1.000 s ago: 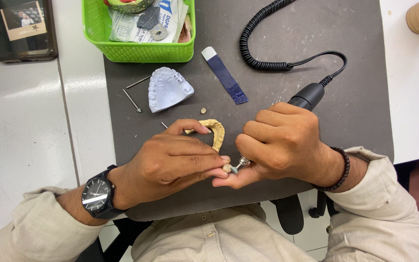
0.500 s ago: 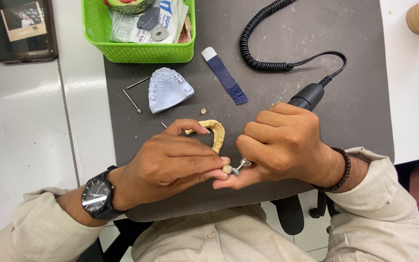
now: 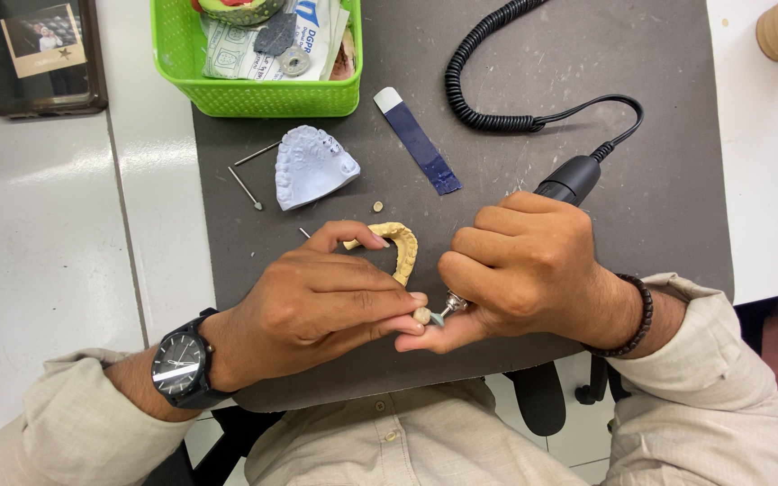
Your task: The person fits a denture arch onto a plaster dental model and presses it together to check the bite. They insert red and blue articulating paper between the arches, bite the models together to mark contact points, then use a rotary grinding tool to adjust the denture surface and re-check the fit.
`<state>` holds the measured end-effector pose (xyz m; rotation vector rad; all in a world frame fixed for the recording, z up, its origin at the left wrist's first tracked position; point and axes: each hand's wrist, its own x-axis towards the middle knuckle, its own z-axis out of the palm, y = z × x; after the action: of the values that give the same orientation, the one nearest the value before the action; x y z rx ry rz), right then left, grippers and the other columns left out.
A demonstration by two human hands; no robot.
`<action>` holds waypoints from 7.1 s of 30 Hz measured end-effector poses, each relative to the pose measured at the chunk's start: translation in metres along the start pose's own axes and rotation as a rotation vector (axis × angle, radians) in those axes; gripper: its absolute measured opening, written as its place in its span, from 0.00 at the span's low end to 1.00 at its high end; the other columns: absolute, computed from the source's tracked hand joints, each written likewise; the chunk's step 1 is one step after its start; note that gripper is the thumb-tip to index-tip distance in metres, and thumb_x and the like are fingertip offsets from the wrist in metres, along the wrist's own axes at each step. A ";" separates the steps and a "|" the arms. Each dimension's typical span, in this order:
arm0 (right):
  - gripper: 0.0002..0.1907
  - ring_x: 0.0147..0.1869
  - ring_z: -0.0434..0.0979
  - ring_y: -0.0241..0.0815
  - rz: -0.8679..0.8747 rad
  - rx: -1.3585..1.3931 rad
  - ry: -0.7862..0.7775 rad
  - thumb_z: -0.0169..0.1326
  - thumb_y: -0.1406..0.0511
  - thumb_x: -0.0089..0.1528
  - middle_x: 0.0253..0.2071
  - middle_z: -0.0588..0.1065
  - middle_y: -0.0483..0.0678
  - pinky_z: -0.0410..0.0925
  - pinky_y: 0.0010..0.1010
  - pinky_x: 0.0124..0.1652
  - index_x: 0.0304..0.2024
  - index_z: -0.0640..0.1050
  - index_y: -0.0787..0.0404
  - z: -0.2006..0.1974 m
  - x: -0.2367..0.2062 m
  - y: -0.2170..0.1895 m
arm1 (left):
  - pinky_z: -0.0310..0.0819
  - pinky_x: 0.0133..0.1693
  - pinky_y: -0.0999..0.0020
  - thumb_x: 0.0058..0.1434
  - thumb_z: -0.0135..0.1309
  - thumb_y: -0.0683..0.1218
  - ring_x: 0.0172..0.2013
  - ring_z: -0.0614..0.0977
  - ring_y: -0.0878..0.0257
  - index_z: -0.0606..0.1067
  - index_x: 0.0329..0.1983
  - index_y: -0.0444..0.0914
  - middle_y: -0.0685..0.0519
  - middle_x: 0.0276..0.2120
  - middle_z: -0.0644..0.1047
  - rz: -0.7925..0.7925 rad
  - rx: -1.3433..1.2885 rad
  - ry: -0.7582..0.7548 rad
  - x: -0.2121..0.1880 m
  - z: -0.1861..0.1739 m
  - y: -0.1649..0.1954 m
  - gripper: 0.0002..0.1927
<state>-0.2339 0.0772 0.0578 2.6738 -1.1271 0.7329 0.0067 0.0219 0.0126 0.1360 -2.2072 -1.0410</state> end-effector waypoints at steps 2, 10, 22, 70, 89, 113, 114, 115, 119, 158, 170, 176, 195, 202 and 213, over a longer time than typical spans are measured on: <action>0.42 0.19 0.59 0.35 0.000 -0.005 -0.005 0.63 0.32 0.55 0.15 0.57 0.38 0.53 0.27 0.22 0.14 0.60 0.53 0.000 0.000 0.001 | 0.73 0.58 0.58 0.63 0.65 0.45 0.40 0.85 0.66 0.81 0.49 0.39 0.56 0.39 0.84 -0.003 0.001 0.004 0.000 0.001 0.000 0.12; 0.42 0.18 0.60 0.35 -0.007 0.010 -0.009 0.63 0.32 0.55 0.15 0.56 0.39 0.54 0.27 0.22 0.14 0.59 0.53 0.002 0.000 0.001 | 0.73 0.58 0.58 0.64 0.65 0.45 0.40 0.85 0.66 0.81 0.49 0.40 0.56 0.40 0.84 -0.010 -0.026 -0.006 -0.001 0.001 -0.001 0.11; 0.41 0.19 0.60 0.35 -0.012 0.037 -0.006 0.65 0.34 0.55 0.15 0.57 0.39 0.54 0.28 0.22 0.14 0.60 0.53 0.003 0.000 0.001 | 0.72 0.58 0.58 0.64 0.65 0.45 0.39 0.85 0.66 0.81 0.48 0.40 0.56 0.39 0.83 -0.009 -0.021 -0.012 -0.001 0.001 -0.001 0.11; 0.40 0.17 0.59 0.36 0.038 0.097 -0.053 0.66 0.37 0.54 0.15 0.57 0.40 0.53 0.29 0.20 0.14 0.59 0.54 0.002 0.001 -0.002 | 0.69 0.58 0.57 0.63 0.66 0.45 0.40 0.85 0.68 0.81 0.50 0.41 0.58 0.39 0.83 -0.002 0.003 -0.036 -0.002 -0.004 0.002 0.13; 0.41 0.18 0.60 0.35 0.019 0.053 -0.048 0.65 0.33 0.54 0.15 0.57 0.39 0.53 0.28 0.21 0.14 0.59 0.53 0.002 -0.001 -0.001 | 0.69 0.58 0.57 0.63 0.65 0.44 0.40 0.85 0.67 0.81 0.49 0.41 0.58 0.39 0.83 0.004 -0.002 -0.042 -0.001 -0.003 0.001 0.12; 0.44 0.18 0.57 0.36 0.054 0.015 -0.028 0.65 0.32 0.53 0.15 0.55 0.40 0.51 0.29 0.22 0.15 0.57 0.54 -0.002 0.002 0.000 | 0.70 0.58 0.57 0.63 0.65 0.44 0.41 0.85 0.67 0.80 0.50 0.40 0.57 0.40 0.84 -0.010 0.006 -0.015 -0.002 -0.001 0.001 0.13; 0.44 0.18 0.57 0.36 0.056 0.014 -0.028 0.65 0.32 0.54 0.15 0.54 0.40 0.51 0.29 0.22 0.15 0.57 0.54 -0.001 0.001 0.000 | 0.70 0.58 0.57 0.63 0.65 0.44 0.41 0.85 0.67 0.80 0.51 0.40 0.58 0.40 0.84 -0.010 0.007 -0.016 -0.002 -0.001 0.001 0.13; 0.44 0.18 0.57 0.36 0.055 0.013 -0.026 0.65 0.32 0.53 0.15 0.55 0.40 0.51 0.29 0.22 0.15 0.57 0.54 0.000 0.001 0.000 | 0.70 0.58 0.57 0.63 0.65 0.43 0.41 0.85 0.67 0.80 0.51 0.40 0.58 0.40 0.84 -0.007 0.007 -0.017 -0.002 -0.001 0.001 0.13; 0.43 0.18 0.57 0.35 0.048 0.010 -0.023 0.65 0.32 0.54 0.15 0.55 0.40 0.51 0.29 0.21 0.15 0.58 0.54 0.001 0.000 -0.001 | 0.70 0.58 0.57 0.63 0.65 0.43 0.41 0.85 0.66 0.80 0.51 0.39 0.57 0.40 0.83 0.000 0.013 -0.024 -0.002 -0.001 0.000 0.14; 0.40 0.18 0.60 0.37 0.073 0.008 -0.053 0.66 0.36 0.54 0.16 0.58 0.40 0.54 0.29 0.22 0.15 0.59 0.55 0.002 0.000 -0.003 | 0.71 0.56 0.56 0.62 0.67 0.44 0.38 0.84 0.65 0.81 0.50 0.39 0.56 0.37 0.82 0.008 0.068 -0.005 -0.002 0.000 0.001 0.14; 0.37 0.17 0.60 0.36 0.066 0.079 -0.057 0.67 0.40 0.54 0.16 0.58 0.41 0.53 0.30 0.20 0.15 0.60 0.55 0.004 0.000 -0.005 | 0.70 0.57 0.56 0.62 0.66 0.44 0.38 0.84 0.66 0.80 0.50 0.40 0.57 0.37 0.83 0.015 0.041 -0.011 -0.003 0.001 0.000 0.13; 0.38 0.17 0.60 0.36 0.059 0.077 -0.052 0.66 0.40 0.55 0.15 0.58 0.41 0.53 0.30 0.20 0.15 0.60 0.55 0.005 0.000 -0.004 | 0.70 0.56 0.56 0.63 0.66 0.44 0.38 0.84 0.66 0.80 0.49 0.40 0.58 0.38 0.83 0.011 0.047 -0.012 -0.004 0.002 -0.001 0.12; 0.38 0.17 0.60 0.36 0.061 0.070 -0.055 0.65 0.39 0.55 0.15 0.58 0.41 0.53 0.30 0.20 0.15 0.60 0.55 0.003 0.000 -0.004 | 0.71 0.56 0.55 0.62 0.66 0.46 0.38 0.84 0.65 0.81 0.47 0.39 0.57 0.37 0.83 0.010 0.043 -0.009 -0.002 0.000 0.000 0.12; 0.39 0.17 0.60 0.36 0.065 0.076 -0.056 0.66 0.38 0.55 0.15 0.58 0.40 0.53 0.30 0.20 0.14 0.60 0.54 0.004 0.000 -0.004 | 0.71 0.56 0.55 0.62 0.66 0.46 0.38 0.84 0.65 0.81 0.47 0.40 0.57 0.36 0.83 0.006 0.043 -0.010 -0.002 0.000 0.000 0.12; 0.38 0.17 0.60 0.36 0.072 0.081 -0.059 0.66 0.39 0.54 0.15 0.58 0.41 0.54 0.30 0.20 0.14 0.60 0.55 0.004 0.000 -0.005 | 0.70 0.55 0.56 0.62 0.66 0.45 0.36 0.84 0.66 0.81 0.46 0.40 0.57 0.35 0.82 0.002 0.048 -0.016 -0.002 0.000 0.002 0.11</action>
<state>-0.2288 0.0795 0.0550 2.7511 -1.2404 0.7300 0.0080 0.0239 0.0128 0.1469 -2.2465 -0.9917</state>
